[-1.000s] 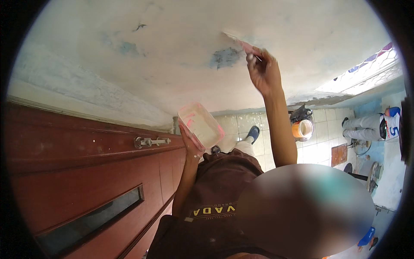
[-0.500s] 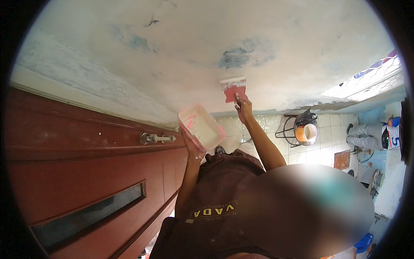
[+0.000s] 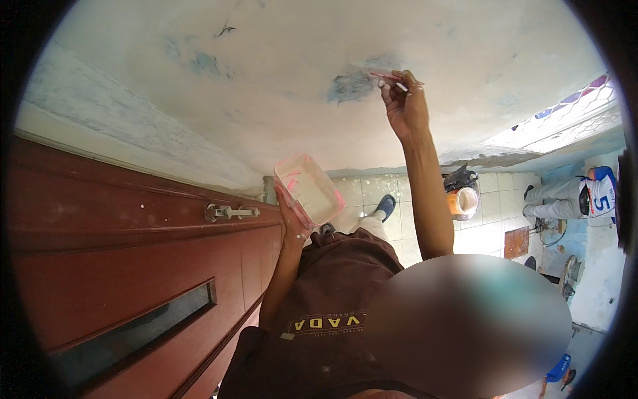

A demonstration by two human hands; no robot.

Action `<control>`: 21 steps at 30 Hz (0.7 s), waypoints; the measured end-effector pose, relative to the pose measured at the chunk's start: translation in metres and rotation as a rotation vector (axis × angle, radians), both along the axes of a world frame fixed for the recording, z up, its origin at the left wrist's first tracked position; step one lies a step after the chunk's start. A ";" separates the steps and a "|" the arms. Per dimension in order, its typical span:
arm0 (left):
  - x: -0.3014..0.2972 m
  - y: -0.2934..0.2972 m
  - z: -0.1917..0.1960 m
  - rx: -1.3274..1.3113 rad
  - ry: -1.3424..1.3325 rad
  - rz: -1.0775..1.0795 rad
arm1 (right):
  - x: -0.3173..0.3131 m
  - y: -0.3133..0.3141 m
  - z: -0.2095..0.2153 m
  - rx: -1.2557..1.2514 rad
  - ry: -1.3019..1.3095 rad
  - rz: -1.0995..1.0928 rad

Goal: The person applies plaster to a wall using a putty knife, repeatedly dipping the knife into a plastic container of plaster and spreading it over uneven areas of the wall.

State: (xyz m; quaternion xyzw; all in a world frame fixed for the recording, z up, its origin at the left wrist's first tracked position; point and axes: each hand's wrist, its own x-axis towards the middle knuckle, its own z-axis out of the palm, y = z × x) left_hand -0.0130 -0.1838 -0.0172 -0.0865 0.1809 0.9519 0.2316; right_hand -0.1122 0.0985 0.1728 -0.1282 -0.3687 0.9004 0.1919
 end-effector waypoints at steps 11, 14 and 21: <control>-0.006 -0.001 0.009 0.069 0.037 0.050 | -0.002 -0.011 -0.252 -0.442 -0.384 0.307; -0.003 0.004 0.013 0.026 0.027 0.069 | -0.033 0.006 -0.254 -0.557 -0.235 0.298; 0.006 -0.010 0.020 -0.027 0.042 0.193 | 0.009 0.027 -0.010 -0.623 0.293 0.490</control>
